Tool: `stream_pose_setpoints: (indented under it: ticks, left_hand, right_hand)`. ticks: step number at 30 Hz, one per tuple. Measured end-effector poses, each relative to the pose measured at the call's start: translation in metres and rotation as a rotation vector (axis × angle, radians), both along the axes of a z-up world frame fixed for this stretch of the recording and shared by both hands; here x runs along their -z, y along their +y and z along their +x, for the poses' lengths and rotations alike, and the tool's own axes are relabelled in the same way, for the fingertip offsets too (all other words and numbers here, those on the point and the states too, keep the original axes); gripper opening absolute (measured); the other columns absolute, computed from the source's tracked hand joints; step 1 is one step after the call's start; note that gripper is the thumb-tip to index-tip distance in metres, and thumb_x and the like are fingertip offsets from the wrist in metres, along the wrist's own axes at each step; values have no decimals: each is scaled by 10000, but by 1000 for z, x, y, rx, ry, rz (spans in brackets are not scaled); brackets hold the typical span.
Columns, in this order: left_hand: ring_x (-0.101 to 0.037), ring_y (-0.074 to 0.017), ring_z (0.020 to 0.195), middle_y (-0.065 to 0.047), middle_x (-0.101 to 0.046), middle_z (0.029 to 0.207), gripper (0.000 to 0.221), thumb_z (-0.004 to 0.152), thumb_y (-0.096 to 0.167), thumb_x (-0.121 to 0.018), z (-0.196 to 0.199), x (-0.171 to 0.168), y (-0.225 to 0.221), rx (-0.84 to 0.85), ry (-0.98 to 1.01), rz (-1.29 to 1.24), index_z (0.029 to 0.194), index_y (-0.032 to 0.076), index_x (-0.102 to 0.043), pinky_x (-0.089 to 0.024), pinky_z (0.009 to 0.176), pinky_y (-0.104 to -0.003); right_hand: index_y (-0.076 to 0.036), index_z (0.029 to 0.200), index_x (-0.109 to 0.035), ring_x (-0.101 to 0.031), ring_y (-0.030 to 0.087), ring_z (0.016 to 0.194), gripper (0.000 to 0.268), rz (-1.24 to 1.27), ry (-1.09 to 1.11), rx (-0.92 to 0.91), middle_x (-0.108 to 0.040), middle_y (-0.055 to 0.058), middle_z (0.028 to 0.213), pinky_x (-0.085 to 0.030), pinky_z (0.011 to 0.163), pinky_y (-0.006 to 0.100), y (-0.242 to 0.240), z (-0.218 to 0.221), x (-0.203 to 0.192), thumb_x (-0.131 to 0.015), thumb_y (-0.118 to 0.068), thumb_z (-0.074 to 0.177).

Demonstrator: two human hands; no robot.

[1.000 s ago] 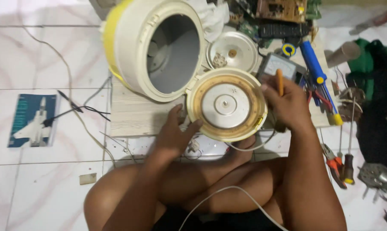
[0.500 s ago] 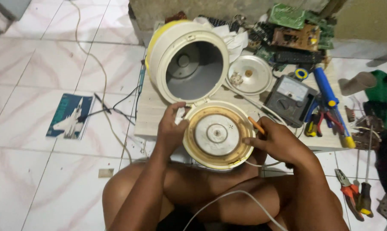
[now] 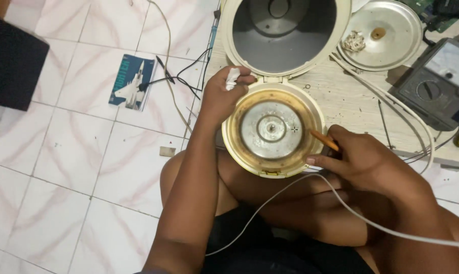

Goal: Cleaning and inspecting the heating element of a disassembled rice cooker using a brush and a tool

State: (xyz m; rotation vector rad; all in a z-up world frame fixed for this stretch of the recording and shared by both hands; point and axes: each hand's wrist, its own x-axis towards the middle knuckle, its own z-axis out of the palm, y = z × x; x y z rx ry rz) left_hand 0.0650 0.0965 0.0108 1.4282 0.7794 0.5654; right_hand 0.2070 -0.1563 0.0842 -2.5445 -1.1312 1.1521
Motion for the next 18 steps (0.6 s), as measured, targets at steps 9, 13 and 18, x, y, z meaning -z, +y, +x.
stream_pose_setpoints:
  ticks: [9, 13, 18]
  left_hand:
    - [-696, -127, 913, -6, -745, 943, 117, 883, 121, -781, -20, -22, -17, -237, -3, 549, 974, 125, -706, -595, 844, -274]
    - [-702, -91, 891, 22, -771, 870, 168, 909, 282, -748, -39, -40, -28, -165, 164, 572, 872, 119, -753, -531, 830, -240]
    - [-734, -168, 925, -66, -769, 962, 311, 862, -66, -609, -58, -37, -41, 193, -83, 725, 1110, 68, -740, -577, 901, -299]
  right_hand:
    - [9, 1308, -678, -667, 210, 994, 304, 847, 162, 390, -710, 128, 1162, -528, 920, 332, -44, 39, 11, -525, -165, 1112]
    - [40, 1317, -690, -621, 322, 1118, 253, 1067, -82, 227, -519, 208, 1232, -646, 967, 404, -53, 39, 20, -519, -72, 1169]
    - [82, 1051, -653, -677, 273, 1001, 145, 1342, 201, 168, -648, 222, 1161, -595, 875, 292, -46, 22, 25, -519, 138, 1053]
